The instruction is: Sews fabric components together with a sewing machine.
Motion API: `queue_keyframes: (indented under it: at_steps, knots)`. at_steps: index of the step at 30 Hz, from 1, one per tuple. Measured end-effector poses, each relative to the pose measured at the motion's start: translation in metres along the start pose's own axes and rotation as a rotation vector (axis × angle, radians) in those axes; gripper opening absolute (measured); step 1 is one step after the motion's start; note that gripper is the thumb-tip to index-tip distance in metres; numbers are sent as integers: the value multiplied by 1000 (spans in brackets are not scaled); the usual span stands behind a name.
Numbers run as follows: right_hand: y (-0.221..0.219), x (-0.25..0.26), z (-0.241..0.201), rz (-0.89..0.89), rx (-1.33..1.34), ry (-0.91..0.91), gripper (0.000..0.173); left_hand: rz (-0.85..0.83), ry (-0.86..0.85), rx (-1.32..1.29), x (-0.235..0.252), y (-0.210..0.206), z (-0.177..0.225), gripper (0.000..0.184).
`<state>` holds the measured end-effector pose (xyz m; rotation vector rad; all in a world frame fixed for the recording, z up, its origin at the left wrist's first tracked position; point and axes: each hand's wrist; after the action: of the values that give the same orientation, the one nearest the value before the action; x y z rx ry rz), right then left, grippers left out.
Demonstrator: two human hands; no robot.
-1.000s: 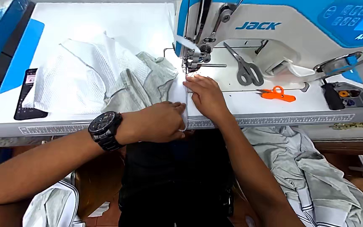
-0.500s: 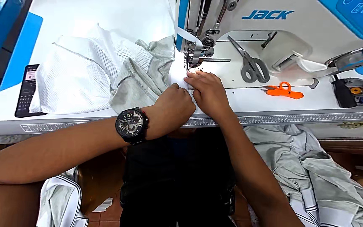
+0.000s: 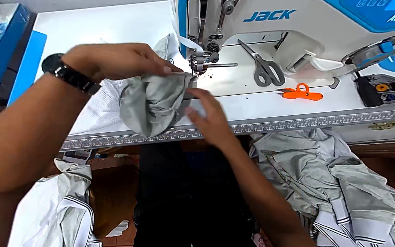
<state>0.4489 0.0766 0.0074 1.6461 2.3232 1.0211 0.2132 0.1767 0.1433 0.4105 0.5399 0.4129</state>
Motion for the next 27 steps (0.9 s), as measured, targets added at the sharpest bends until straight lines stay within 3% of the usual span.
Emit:
queue_keyframes:
  at_steps: [2,5,8,10,11,13,14,16,17,20,22,27]
  knots:
    - [-37,13,-26,-27,-118,-33,71,-81,2,-205,-2,7,0,40]
    - [-87,50,-48,51,-295,-143,79,-57,113,-227,5,-4,32,36]
    - [-120,73,-73,84,-255,-292,59,-81,184,-38,11,-17,54,34]
    - [-134,67,-85,110,-274,-297,45,-119,123,247,19,-34,42,32]
    - [-134,55,-90,28,-272,-289,44,-111,71,389,23,-47,30,31]
    - [-119,12,-91,-251,-271,-202,40,-104,-6,583,29,-78,5,35]
    - [-109,-15,-81,-277,-320,-87,36,-49,-40,668,28,-92,-6,37]
    - [-80,-60,-48,-130,-324,115,21,93,-120,805,27,-110,-28,38]
    - [-57,-70,-32,-57,-300,130,19,153,-158,825,28,-114,-39,39]
    - [12,-51,6,73,-329,-13,24,288,-202,777,32,-122,-58,52]
    - [40,-13,30,1,-384,-38,32,359,-164,771,37,-128,-57,67]
    - [40,30,54,-179,-473,114,42,482,-108,794,43,-149,-57,67]
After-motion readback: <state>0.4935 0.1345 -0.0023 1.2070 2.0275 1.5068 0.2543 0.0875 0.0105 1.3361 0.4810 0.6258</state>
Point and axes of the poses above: each hand's wrist, its own x-axis towards the middle knuckle, its own y-axis out of the back of the hand, z = x × y, and after that the axes turned 10 degrees about -z, right-handed
